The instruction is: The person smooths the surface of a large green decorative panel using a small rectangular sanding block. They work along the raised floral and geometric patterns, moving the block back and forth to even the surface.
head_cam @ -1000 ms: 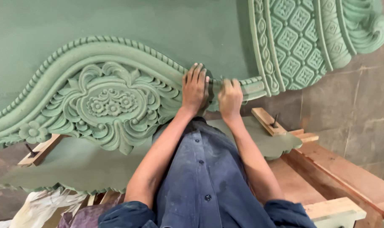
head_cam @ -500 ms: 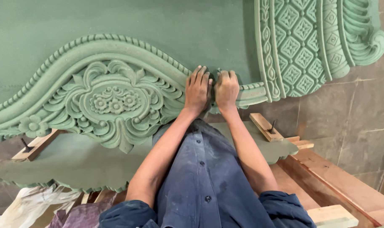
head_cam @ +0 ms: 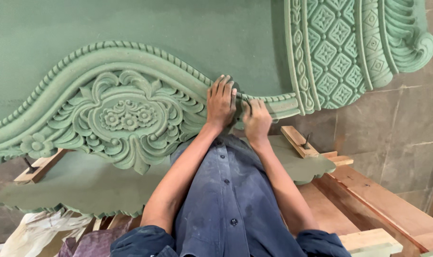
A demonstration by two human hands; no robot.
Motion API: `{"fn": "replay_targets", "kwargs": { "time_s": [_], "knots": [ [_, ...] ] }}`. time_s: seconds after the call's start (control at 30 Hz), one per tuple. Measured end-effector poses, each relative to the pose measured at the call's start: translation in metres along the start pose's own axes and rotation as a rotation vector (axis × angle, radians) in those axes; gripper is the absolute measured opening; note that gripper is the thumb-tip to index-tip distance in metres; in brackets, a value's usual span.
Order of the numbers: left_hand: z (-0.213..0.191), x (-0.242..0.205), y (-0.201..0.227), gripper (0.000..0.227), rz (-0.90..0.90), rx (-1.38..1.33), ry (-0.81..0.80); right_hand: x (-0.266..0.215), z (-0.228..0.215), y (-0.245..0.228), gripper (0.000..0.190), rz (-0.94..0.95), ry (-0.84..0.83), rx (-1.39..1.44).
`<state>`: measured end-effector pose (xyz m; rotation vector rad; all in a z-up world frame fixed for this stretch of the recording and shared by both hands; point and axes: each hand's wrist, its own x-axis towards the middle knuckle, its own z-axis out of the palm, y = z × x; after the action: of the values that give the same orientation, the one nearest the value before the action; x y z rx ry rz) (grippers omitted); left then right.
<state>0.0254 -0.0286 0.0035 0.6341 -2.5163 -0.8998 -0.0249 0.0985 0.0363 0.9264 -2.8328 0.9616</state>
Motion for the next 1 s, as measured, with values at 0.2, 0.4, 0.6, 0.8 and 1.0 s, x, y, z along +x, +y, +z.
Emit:
{"fn": "replay_targets", "kwargs": {
  "time_s": [0.2, 0.4, 0.6, 0.8, 1.0],
  "knots": [
    [0.000, -0.002, 0.000, 0.027, -0.063, -0.117, 0.026, 0.017, 0.023, -0.003, 0.007, 0.019, 0.016, 0.026],
    [0.005, -0.004, -0.006, 0.027, -0.058, -0.114, 0.033, 0.032, 0.026, -0.007, 0.007, 0.026, 0.012, -0.012],
    [0.007, -0.012, -0.003, 0.027, -0.085, -0.202, 0.085, -0.018, 0.002, 0.002, 0.004, 0.000, -0.120, 0.013],
    [-0.018, -0.009, -0.019, 0.027, -0.086, -0.194, 0.179, -0.021, 0.005, -0.001, 0.006, 0.028, 0.005, 0.064],
    [-0.034, -0.001, -0.035, 0.027, -0.062, 0.041, 0.152, 0.028, 0.048, -0.015, 0.007, 0.014, 0.066, 0.082]
  ]
}}
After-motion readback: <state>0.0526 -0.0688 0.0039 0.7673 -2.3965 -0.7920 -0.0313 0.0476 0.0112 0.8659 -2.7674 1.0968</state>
